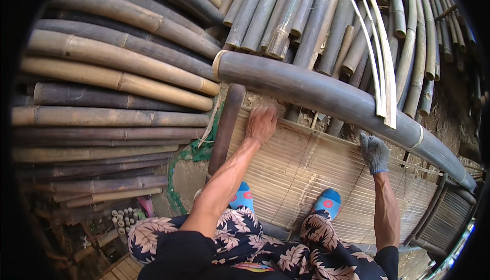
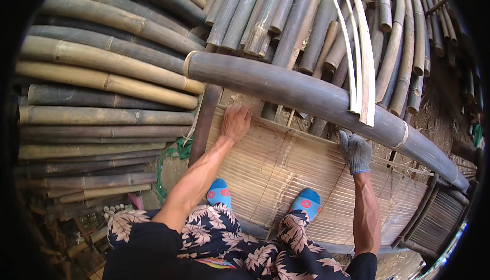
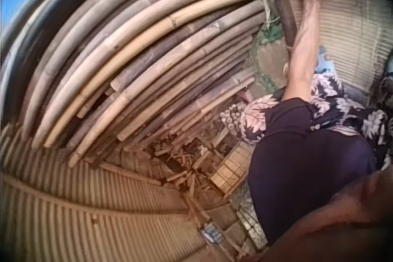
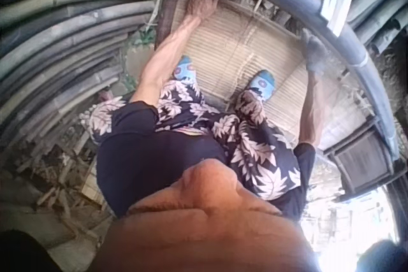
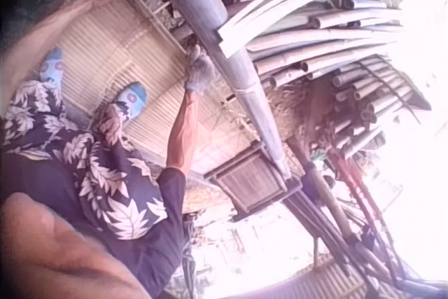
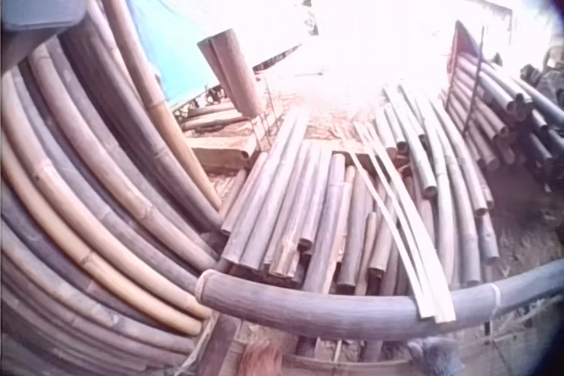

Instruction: The person weaves thin bamboo strips into the seat of a bamboo bench, pulling a long thin binding through gaps in the bamboo structure.

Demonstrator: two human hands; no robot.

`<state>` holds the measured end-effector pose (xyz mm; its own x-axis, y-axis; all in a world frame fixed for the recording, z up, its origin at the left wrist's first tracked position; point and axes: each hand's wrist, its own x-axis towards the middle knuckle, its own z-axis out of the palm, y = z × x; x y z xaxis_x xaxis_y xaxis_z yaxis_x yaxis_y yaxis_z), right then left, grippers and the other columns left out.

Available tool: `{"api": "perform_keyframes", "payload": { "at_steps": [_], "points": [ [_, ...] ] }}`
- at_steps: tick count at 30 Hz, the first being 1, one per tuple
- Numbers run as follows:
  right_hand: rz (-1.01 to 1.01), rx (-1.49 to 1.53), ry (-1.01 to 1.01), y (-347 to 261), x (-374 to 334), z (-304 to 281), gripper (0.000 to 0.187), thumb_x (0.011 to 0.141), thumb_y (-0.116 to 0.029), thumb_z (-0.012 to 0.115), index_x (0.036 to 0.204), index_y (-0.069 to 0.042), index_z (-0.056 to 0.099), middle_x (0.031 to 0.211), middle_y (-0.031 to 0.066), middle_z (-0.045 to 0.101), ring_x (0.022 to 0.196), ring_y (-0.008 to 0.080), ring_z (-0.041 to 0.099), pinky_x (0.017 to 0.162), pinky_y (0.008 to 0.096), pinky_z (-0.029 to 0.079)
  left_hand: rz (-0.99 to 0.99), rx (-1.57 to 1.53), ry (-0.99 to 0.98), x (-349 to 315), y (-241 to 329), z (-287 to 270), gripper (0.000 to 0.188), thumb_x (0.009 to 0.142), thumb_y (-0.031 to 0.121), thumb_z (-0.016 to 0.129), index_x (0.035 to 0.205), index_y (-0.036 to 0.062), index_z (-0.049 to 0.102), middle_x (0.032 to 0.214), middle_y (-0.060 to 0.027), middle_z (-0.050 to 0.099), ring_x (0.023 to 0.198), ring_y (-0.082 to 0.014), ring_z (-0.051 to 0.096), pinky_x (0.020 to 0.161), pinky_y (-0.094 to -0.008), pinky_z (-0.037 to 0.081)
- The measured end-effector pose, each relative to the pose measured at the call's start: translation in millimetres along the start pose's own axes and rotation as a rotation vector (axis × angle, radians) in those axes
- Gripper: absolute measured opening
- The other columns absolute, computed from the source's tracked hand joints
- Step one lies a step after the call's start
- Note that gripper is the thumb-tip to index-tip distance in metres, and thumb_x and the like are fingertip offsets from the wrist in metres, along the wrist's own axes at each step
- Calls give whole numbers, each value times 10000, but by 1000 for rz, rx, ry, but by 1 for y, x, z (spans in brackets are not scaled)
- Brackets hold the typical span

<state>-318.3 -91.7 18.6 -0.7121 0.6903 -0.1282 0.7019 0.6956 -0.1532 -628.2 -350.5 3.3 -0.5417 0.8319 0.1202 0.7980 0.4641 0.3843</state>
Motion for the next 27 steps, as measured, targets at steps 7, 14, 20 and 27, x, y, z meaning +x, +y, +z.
{"api": "perform_keyframes", "payload": {
  "at_steps": [7,14,20,27],
  "points": [
    [129,-4,9,-20,-24,3,505,984,-446,508,686,-66,659,712,167,657,666,378,640,622,467,504,-45,-108,46,-2,10,-3,98,902,108,559,946,40,613,857,-161,625,852,-367,595,767,-474,460],
    [-92,751,61,-124,-20,-42,541,931,-376,614,1328,-20,523,1282,263,568,1221,418,521,1025,445,426,100,-488,-207,23,125,-67,144,908,34,589,1011,16,688,860,-127,629,858,-315,621,796,-412,507],
    [-40,1541,-423,-116,-50,-136,453,892,-246,701,1263,-10,593,970,111,686,865,150,663,703,301,519,194,-915,-399,37,171,-148,150,924,55,643,1047,40,727,874,-84,672,751,-164,620,699,-301,506],
    [143,871,-129,-10,-90,-175,300,849,-275,694,773,15,689,700,103,675,658,185,612,631,317,473,134,-572,-567,32,145,-128,195,870,214,718,975,52,742,751,-68,621,671,-175,592,623,-305,477]
  ]
}}
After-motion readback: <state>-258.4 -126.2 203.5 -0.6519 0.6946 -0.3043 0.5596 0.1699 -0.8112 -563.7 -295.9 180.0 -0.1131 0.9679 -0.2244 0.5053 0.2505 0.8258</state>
